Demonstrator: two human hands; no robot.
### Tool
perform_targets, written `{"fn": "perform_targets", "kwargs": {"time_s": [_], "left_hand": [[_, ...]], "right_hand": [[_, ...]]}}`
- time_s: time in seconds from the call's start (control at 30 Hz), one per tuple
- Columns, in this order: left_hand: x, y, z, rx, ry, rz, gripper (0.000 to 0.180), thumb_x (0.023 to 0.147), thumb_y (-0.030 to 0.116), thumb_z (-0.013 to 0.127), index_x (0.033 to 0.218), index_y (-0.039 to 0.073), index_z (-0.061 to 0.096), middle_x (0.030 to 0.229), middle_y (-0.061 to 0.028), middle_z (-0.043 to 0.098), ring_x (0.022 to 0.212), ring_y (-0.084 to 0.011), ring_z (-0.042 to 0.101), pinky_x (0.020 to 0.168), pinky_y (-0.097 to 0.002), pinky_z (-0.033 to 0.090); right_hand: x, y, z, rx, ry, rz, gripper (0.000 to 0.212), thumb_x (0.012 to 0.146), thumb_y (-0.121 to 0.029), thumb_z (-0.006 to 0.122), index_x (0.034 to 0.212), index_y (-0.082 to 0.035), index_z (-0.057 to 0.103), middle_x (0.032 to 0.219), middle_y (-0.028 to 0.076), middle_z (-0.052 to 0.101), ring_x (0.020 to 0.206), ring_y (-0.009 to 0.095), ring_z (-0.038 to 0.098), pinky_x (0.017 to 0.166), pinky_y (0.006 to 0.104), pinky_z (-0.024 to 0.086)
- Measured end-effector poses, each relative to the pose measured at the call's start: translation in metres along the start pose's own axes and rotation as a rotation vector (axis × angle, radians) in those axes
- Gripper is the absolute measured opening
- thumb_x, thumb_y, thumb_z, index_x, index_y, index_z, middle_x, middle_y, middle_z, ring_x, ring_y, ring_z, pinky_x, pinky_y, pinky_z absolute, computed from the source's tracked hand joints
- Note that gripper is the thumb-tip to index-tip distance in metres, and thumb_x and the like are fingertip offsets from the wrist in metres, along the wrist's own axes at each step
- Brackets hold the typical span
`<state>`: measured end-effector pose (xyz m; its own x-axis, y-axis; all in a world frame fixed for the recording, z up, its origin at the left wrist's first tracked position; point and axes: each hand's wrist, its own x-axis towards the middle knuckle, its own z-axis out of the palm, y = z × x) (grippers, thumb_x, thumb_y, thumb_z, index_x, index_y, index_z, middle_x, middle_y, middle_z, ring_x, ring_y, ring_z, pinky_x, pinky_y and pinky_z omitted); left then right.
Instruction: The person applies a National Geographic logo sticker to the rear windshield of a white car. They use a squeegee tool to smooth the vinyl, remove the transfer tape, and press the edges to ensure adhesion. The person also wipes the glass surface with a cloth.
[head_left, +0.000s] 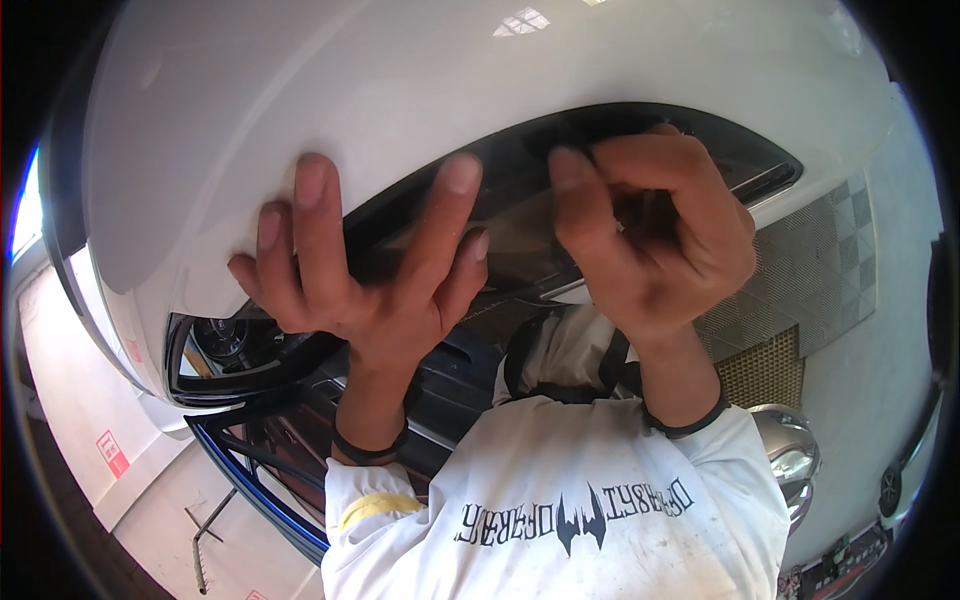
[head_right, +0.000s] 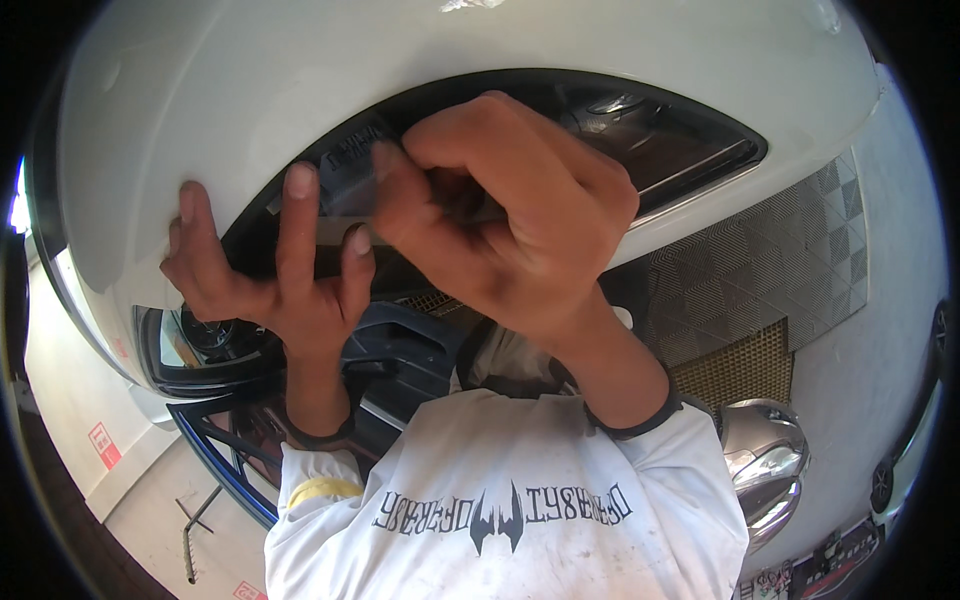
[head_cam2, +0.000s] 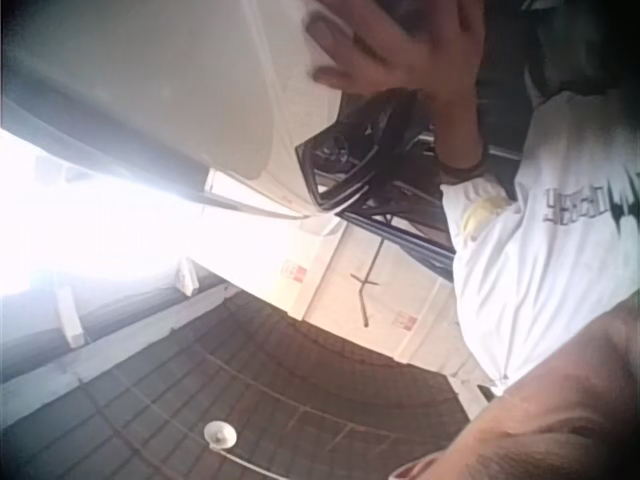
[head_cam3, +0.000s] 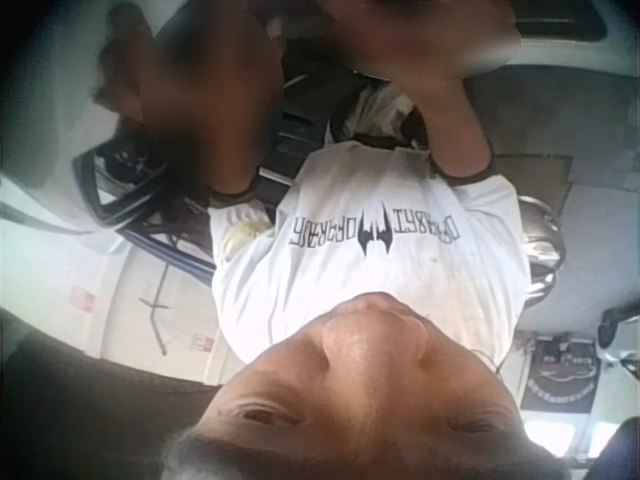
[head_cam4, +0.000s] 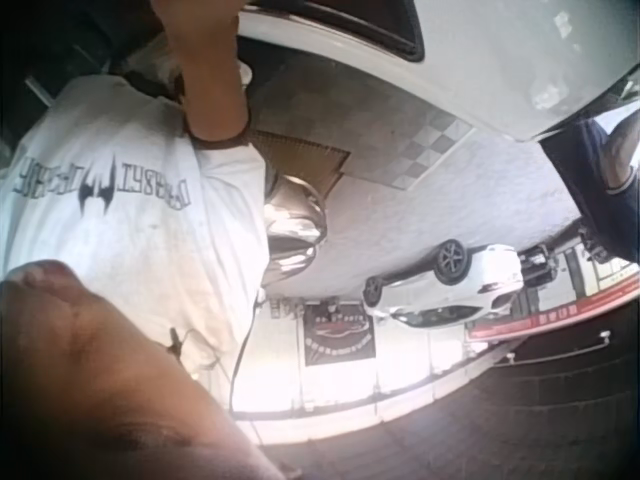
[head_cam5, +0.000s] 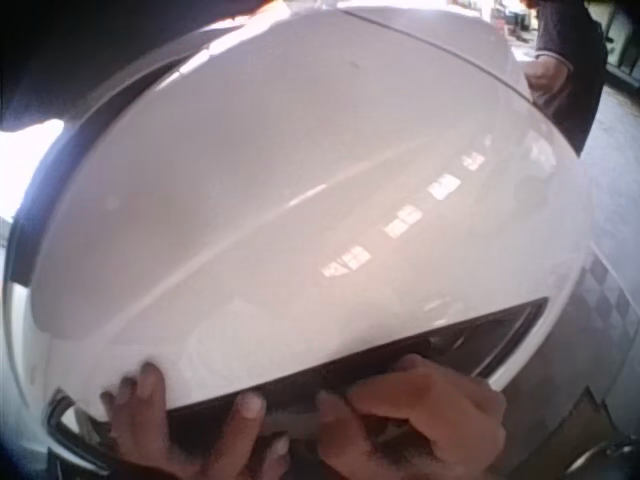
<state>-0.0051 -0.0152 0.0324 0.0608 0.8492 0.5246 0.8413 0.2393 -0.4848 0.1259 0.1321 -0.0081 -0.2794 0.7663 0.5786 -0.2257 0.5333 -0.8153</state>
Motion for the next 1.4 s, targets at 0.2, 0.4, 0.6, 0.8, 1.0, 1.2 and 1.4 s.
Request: {"fn": "perform_targets", "kwargs": {"time_s": [0.2,0.4,0.6,0.8,1.0,1.2,1.4], "left_hand": [[-0.003,0.006,0.005,-0.098,0.086,-0.114,0.052,0.097,0.054,0.061,0.135,0.018,0.063,0.151,-0.02,0.042,0.137,-0.038,0.037,0.105,-0.0567,0.034],[-0.006,0.002,0.008,-0.088,0.143,-0.099,0.055,0.095,0.057,0.065,0.134,0.017,0.062,0.147,-0.02,0.047,0.136,-0.0371,0.041,0.105,-0.0551,0.036],[-0.005,-0.001,0.007,-0.065,0.138,-0.063,0.055,0.095,0.058,0.064,0.132,0.018,0.064,0.147,-0.0196,0.047,0.136,-0.0367,0.042,0.104,-0.055,0.037],[-0.005,0.002,0.005,-0.066,0.126,-0.075,0.054,0.095,0.058,0.065,0.132,0.017,0.064,0.146,-0.02,0.047,0.136,-0.0371,0.042,0.103,-0.0556,0.038],[-0.006,0.001,0.006,-0.079,0.116,-0.08,0.054,0.095,0.057,0.065,0.132,0.018,0.065,0.148,-0.0207,0.044,0.136,-0.037,0.04,0.102,-0.0563,0.038],[-0.001,0.002,0.003,-0.059,0.084,-0.043,0.055,0.098,0.059,0.057,0.135,0.02,0.067,0.151,-0.023,0.044,0.14,-0.0389,0.037,0.109,-0.0587,0.032],[-0.01,0.005,0.002,-0.001,-0.107,-0.045,0.058,0.102,0.057,0.05,0.147,0.022,0.059,0.164,-0.0255,0.032,0.154,-0.0475,0.02,0.12,-0.0643,-0.003]], "right_hand": [[-0.003,-0.004,-0.001,0.066,-0.014,0.072,0.017,0.079,0.008,0.08,0.085,0.001,0.066,0.067,0.002,0.061,0.055,0.005,0.05,0.05,0.0197,0.036],[0.003,-0.005,0.016,0.069,-0.09,-0.121,0.018,0.076,0.007,0.082,0.083,0.001,0.067,0.065,0.004,0.061,0.05,0.006,0.051,0.045,0.0208,0.036],[0.003,-0.004,0.017,0.057,-0.09,-0.15,0.018,0.076,0.008,0.081,0.082,0.0,0.067,0.063,0.003,0.06,0.049,0.006,0.051,0.044,0.0213,0.036],[-0.001,-0.011,0.019,0.003,-0.01,-0.054,0.017,0.075,0.008,0.081,0.081,0.0,0.067,0.063,0.003,0.06,0.05,0.006,0.051,0.045,0.0214,0.036],[-0.001,-0.008,0.02,0.034,-0.087,-0.113,0.016,0.077,0.008,0.081,0.082,0.0,0.067,0.064,0.002,0.06,0.051,0.005,0.049,0.045,0.0215,0.035],[-0.001,-0.01,0.014,0.029,-0.004,-0.034,0.016,0.076,0.007,0.079,0.083,-0.001,0.066,0.063,0.003,0.059,0.051,0.007,0.051,0.046,0.023,0.037],[-0.008,0.008,-0.028,0.111,0.151,0.156,0.015,0.082,0.004,0.078,0.082,-0.002,0.064,0.068,0.0,0.06,0.058,0.004,0.052,0.05,0.0205,0.038]]}}
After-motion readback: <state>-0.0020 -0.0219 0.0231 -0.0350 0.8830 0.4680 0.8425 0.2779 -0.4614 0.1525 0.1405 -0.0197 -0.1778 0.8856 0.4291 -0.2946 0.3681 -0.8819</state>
